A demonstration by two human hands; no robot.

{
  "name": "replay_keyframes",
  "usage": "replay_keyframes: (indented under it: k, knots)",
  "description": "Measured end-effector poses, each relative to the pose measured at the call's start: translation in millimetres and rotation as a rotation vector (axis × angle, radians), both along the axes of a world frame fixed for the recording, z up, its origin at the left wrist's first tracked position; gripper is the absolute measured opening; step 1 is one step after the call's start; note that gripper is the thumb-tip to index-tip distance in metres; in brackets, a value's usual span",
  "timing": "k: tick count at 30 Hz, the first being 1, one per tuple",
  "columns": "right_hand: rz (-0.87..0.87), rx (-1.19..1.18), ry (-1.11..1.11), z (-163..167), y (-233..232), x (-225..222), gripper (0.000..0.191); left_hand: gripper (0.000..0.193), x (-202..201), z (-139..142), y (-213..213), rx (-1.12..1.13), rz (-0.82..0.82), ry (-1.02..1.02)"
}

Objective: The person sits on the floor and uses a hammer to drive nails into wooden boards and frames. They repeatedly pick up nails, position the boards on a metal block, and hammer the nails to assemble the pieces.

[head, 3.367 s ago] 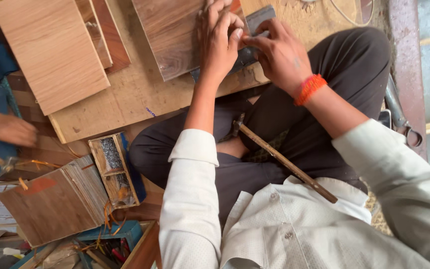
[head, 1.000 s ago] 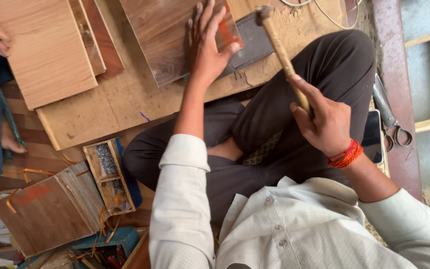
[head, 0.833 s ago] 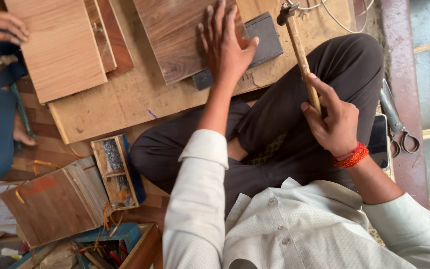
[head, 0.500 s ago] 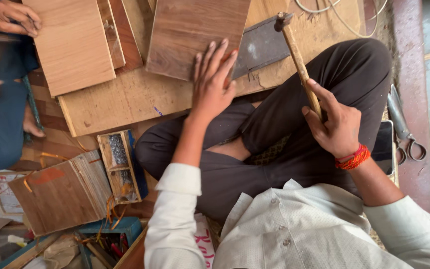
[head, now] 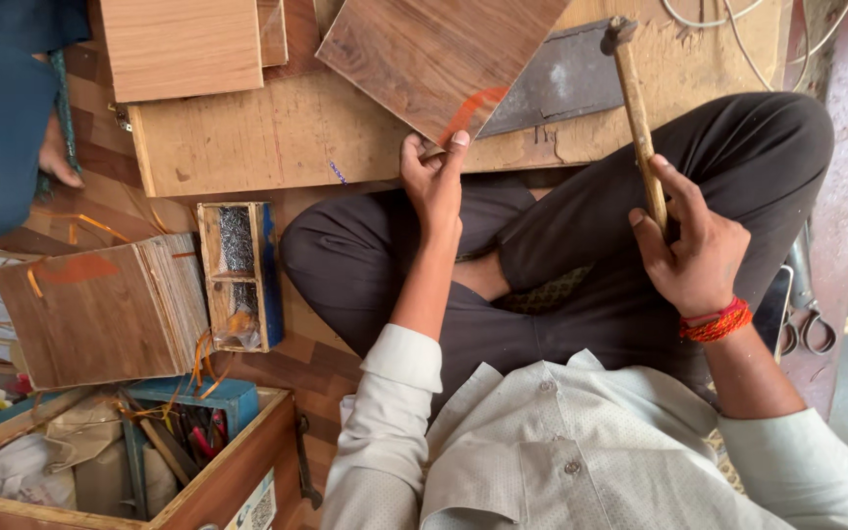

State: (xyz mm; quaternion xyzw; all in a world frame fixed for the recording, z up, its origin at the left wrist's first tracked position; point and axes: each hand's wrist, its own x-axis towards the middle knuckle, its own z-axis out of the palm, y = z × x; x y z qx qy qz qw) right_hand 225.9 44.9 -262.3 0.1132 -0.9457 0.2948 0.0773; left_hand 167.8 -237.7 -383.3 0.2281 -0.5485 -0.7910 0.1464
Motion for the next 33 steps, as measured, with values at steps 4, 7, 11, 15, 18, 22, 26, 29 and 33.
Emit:
replay_keyframes:
  k: [4,7,11,15,18,22,26,29,33]
  knots:
    - [-0.001,0.023,0.009,0.7,-1.2,1.1,0.060,0.046,-6.7,5.0,-20.3,-0.094,-0.101,0.031]
    - [-0.013,0.031,-0.004,0.8,-2.0,1.3,0.059,0.046,-11.9,10.4,-38.6,-0.144,-0.168,0.046]
    - [-0.011,0.002,0.011,0.4,-2.9,1.1,0.059,0.048,-24.8,18.8,-62.6,-0.054,-0.172,0.054]
    - [-0.014,0.009,0.017,0.3,-2.0,0.7,0.059,0.048,-34.1,35.8,-95.0,0.022,-0.311,0.031]
    - [0.000,0.032,0.036,0.2,-1.3,0.4,0.059,0.043,-42.4,46.6,-113.7,0.029,-0.436,-0.103]
    - [0.004,0.028,0.026,-0.2,-1.7,0.3,0.058,0.046,-48.1,43.7,-133.4,-0.231,-0.305,-0.200]
    - [0.004,0.039,0.018,0.3,-2.5,0.2,0.059,0.048,-27.0,24.7,-192.4,-0.412,-0.176,-0.246]
    - [-0.024,0.031,-0.026,1.6,-3.2,0.2,0.060,0.029,21.0,10.9,-270.7,-0.651,-0.168,-0.074]
    - [-0.012,0.031,-0.018,3.3,-5.8,-0.4,0.059,0.014,109.0,-10.8,-347.0,-1.406,-0.162,-0.690]
